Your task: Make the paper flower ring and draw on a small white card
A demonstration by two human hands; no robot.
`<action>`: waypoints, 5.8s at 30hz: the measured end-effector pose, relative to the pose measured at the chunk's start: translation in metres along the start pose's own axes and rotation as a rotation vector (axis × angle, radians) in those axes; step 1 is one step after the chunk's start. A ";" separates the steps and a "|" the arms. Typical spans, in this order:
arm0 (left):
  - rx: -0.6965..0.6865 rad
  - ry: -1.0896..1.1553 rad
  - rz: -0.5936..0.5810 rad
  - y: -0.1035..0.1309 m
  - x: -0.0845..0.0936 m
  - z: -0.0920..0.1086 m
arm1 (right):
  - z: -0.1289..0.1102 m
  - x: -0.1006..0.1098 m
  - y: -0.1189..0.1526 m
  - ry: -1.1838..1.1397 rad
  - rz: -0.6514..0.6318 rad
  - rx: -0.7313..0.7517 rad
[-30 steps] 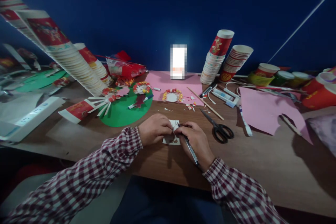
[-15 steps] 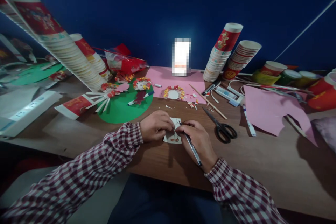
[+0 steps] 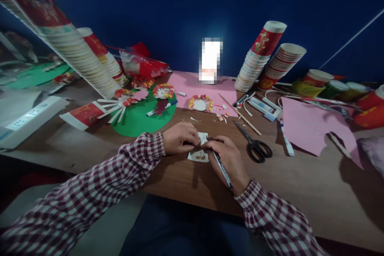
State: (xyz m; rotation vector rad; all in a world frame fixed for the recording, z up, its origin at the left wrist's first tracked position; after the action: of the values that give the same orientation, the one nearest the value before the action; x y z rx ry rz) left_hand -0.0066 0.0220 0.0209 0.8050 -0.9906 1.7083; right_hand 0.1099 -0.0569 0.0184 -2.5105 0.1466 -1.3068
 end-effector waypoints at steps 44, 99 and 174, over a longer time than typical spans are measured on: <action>-0.005 0.017 0.010 0.001 -0.005 -0.007 | -0.010 -0.006 -0.002 -0.069 -0.123 -0.096; -0.023 0.053 0.044 0.002 -0.004 -0.007 | -0.014 -0.004 -0.003 -0.093 -0.108 -0.043; -0.035 0.047 0.005 0.001 -0.004 -0.006 | -0.011 -0.005 -0.003 -0.094 -0.118 -0.092</action>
State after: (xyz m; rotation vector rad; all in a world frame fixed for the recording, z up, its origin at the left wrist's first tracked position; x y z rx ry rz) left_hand -0.0063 0.0256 0.0142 0.7369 -0.9885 1.7016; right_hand 0.0983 -0.0553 0.0215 -2.6899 0.0392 -1.2491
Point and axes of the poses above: each hand's wrist, its own y-axis away from the middle knuckle, its own x-axis out of the back of the hand, z = x × y, the point moved 6 cm from there along -y, towards the middle knuckle, and after that the axes turned 3 degrees about y, right-handed, at the moved point
